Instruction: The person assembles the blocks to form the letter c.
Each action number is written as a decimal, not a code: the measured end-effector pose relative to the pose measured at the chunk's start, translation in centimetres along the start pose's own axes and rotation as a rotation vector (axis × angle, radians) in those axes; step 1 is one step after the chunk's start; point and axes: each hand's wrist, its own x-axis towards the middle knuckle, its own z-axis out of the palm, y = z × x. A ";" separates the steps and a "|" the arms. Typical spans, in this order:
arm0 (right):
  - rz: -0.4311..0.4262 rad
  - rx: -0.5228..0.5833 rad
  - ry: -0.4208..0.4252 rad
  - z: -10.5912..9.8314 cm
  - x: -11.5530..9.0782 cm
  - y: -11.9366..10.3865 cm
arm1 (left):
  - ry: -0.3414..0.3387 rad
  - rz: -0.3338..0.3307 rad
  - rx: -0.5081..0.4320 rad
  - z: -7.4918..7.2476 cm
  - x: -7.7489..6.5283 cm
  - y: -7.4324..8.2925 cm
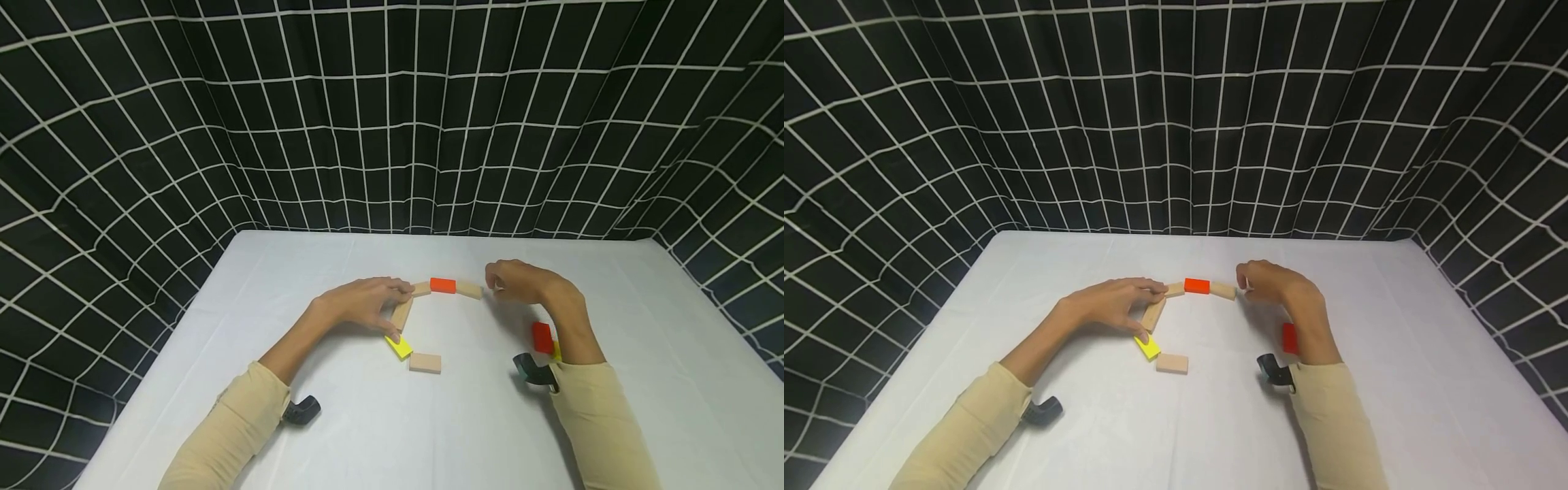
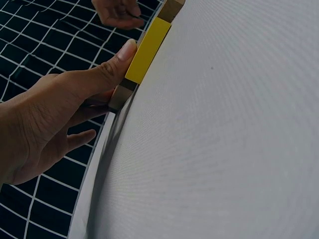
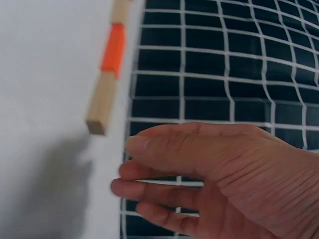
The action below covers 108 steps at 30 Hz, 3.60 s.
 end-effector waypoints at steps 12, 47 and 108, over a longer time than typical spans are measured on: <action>0.351 0.046 -0.226 -1.2 -4.0 1.9 | 0.006 0.004 -0.001 0.0 0.0 0.0; 0.262 0.068 -0.255 -0.2 -2.6 1.6 | 0.007 0.005 0.010 0.2 -0.1 -0.2; -0.041 -0.166 -0.418 3.6 0.2 -10.5 | 0.009 -0.027 0.005 0.2 0.0 -0.2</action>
